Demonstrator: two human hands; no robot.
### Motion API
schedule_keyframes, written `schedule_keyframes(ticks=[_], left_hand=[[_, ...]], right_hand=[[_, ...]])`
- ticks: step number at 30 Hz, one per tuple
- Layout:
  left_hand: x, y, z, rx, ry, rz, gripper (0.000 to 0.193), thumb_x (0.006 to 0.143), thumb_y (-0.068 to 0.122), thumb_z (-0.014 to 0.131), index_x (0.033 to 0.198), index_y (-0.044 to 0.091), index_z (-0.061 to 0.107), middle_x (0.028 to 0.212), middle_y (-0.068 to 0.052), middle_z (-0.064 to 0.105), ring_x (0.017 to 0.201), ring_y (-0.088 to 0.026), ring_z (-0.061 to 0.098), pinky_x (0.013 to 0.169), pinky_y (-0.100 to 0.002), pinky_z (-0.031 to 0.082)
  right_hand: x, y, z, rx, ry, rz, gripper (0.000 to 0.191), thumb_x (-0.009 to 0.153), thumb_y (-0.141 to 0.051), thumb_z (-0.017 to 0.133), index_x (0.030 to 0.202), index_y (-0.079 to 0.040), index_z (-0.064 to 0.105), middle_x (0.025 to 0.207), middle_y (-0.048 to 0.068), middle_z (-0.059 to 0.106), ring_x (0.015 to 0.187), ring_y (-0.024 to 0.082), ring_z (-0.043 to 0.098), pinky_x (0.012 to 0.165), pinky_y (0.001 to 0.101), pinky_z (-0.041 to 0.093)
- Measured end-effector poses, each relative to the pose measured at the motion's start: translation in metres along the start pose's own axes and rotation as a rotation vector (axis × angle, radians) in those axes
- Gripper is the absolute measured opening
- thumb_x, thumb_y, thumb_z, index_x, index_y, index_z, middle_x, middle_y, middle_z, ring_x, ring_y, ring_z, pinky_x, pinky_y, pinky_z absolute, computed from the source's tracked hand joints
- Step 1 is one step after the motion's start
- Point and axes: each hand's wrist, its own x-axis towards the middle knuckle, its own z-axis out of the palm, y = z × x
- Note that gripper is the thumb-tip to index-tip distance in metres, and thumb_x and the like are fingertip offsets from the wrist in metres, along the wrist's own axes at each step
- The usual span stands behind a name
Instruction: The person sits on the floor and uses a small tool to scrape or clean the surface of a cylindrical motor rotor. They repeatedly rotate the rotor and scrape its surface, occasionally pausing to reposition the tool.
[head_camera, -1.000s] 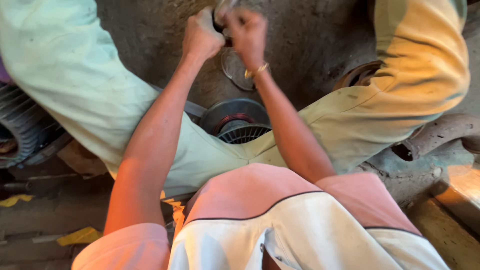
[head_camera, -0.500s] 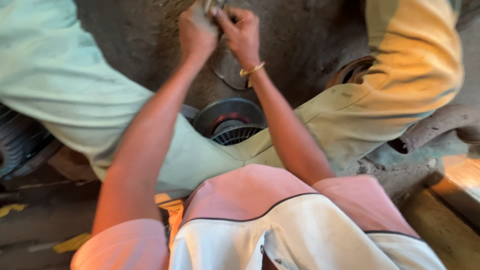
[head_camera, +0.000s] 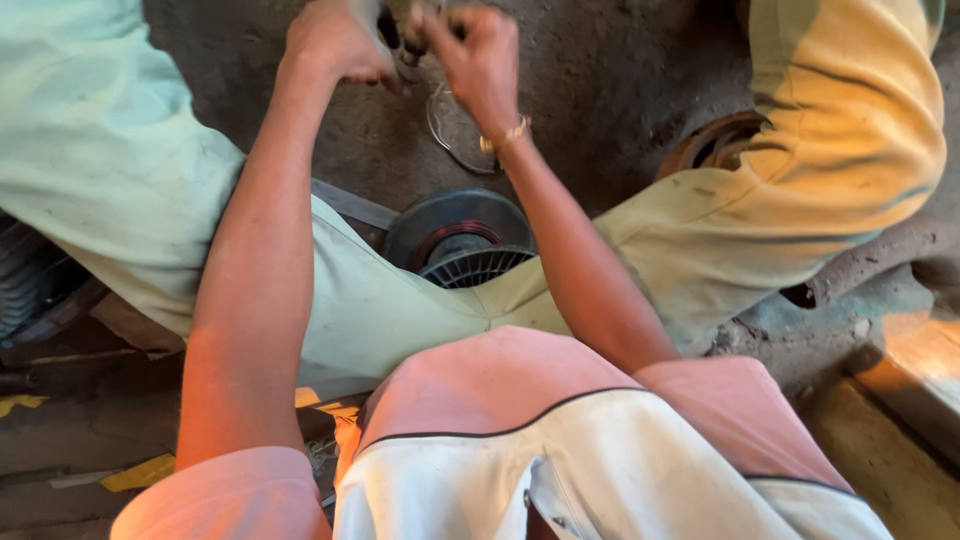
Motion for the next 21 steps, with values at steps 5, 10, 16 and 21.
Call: schedule_keyframes(ticks=[5,10,16,21], left_hand=[[-0.006,-0.006,-0.009,0.153,0.156,-0.147,0.056,0.069,0.054,0.092,0.098,0.008,0.080,0.091,-0.016,0.076,0.087,-0.034,0.073,0.080,-0.046,0.056],[0.002,-0.007,-0.008,0.160,0.210,-0.006,0.061,0.054,0.050,0.096,0.092,0.006,0.077,0.082,-0.017,0.073,0.077,-0.036,0.072,0.069,-0.047,0.055],[0.000,-0.003,-0.004,0.088,0.134,-0.030,0.057,0.061,0.050,0.095,0.087,0.004,0.075,0.078,-0.016,0.073,0.073,-0.034,0.072,0.070,-0.045,0.054],[-0.004,0.011,-0.001,0.038,-0.042,-0.148,0.056,0.069,0.053,0.090,0.085,0.002,0.074,0.078,-0.015,0.074,0.074,-0.033,0.073,0.075,-0.043,0.056]], right_hand=[[0.001,0.007,0.001,0.345,0.078,-0.152,0.030,0.096,-0.021,0.073,0.074,-0.001,0.072,0.059,0.000,0.060,0.052,0.008,0.049,0.048,0.0301,0.036],[0.000,0.009,0.003,-0.011,0.013,-0.119,0.019,0.091,-0.019,0.081,0.076,-0.008,0.078,0.058,-0.005,0.060,0.048,0.006,0.044,0.043,0.0303,0.032],[0.002,0.004,-0.007,-0.076,-0.179,-0.085,0.043,0.097,-0.024,0.087,0.074,0.004,0.063,0.059,0.006,0.040,0.054,0.016,0.033,0.051,0.0354,0.028],[0.002,0.010,-0.010,0.276,-0.108,-0.126,0.023,0.098,-0.012,0.073,0.081,0.002,0.070,0.063,0.001,0.058,0.057,0.008,0.050,0.052,0.0308,0.039]])
